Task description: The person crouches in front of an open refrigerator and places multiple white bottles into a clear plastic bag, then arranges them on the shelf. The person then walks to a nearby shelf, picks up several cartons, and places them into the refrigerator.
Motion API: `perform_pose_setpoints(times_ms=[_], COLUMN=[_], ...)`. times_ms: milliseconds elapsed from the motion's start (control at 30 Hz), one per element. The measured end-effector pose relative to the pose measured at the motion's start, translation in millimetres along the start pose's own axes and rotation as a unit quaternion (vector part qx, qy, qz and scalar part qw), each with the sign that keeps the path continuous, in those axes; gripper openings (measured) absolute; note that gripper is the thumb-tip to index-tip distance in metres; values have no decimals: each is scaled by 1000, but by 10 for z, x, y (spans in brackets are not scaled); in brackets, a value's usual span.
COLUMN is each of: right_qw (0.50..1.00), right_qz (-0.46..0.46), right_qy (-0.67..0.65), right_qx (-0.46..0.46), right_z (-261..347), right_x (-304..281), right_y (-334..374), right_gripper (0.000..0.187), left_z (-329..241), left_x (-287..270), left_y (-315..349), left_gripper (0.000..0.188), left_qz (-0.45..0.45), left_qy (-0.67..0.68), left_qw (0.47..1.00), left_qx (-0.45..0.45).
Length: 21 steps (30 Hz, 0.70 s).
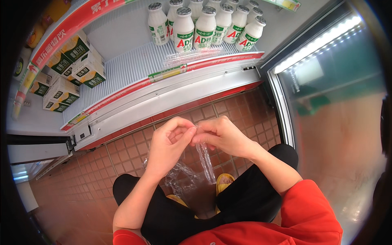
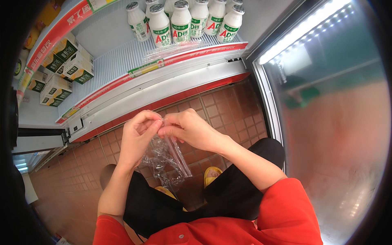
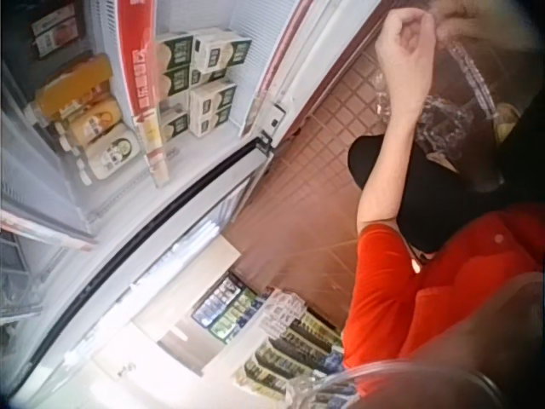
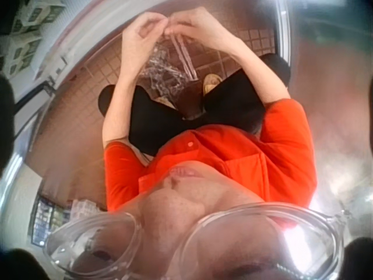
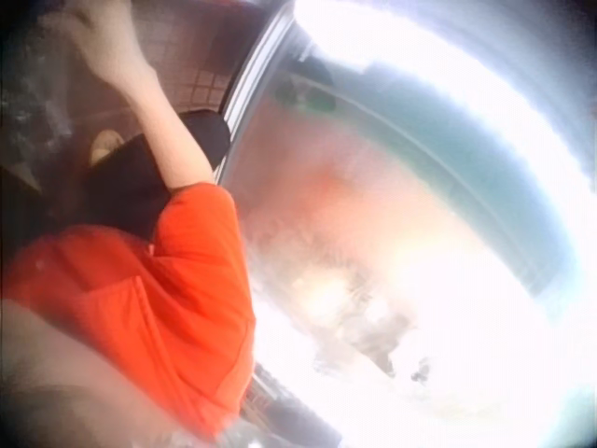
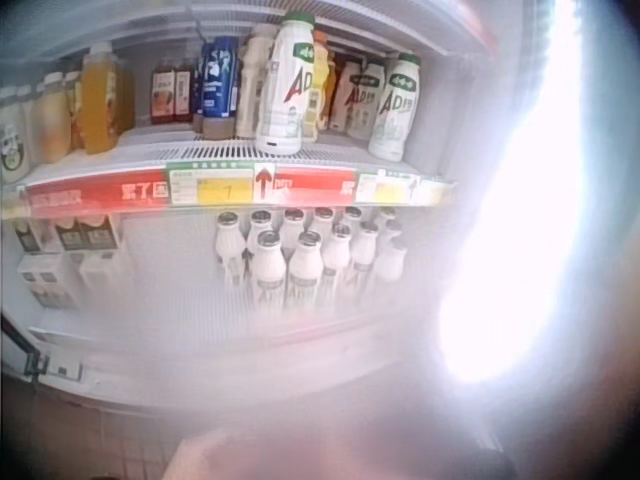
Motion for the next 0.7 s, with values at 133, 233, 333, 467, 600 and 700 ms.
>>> perform_pose_setpoints(times_ms=[133,233,333,467,600,700], right_qw=[989,978,980,982,989,980], right_qz=[-97,-165,-174,-166,-121,-173], right_qy=[-2,-41,-6,-11,-20,-2], right_qx=[-115,-121,-100,-92,-81,-100], right_z=[-58,-141,-157,-209,-136,-154], right_x=[97,146,153,172,164,219], right_y=[24,59,55,17,19,14], right_gripper=[23,22,24,22,16,13], left_z=[67,79,123,117,85,117], left_x=[48,137,125,104,51,122], left_y=[16,0,20,32,12,40], left_gripper=[5,4,3,5,5,8], left_qz=[-25,-35,-61,-95,-159,-166], left_qy=[42,62,55,52,48,85], left_qw=[999,997,997,993,983,981], left_qx=[13,14,14,48,81,59])
Point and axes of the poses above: each hand's wrist, its own y-axis away from the middle knuckle, its own x-axis out of the palm, z = x × y, the point moved 3 cm from there along -y, towards the middle knuckle, and after that the axes turned 3 degrees about x, right-handed, at the moved point
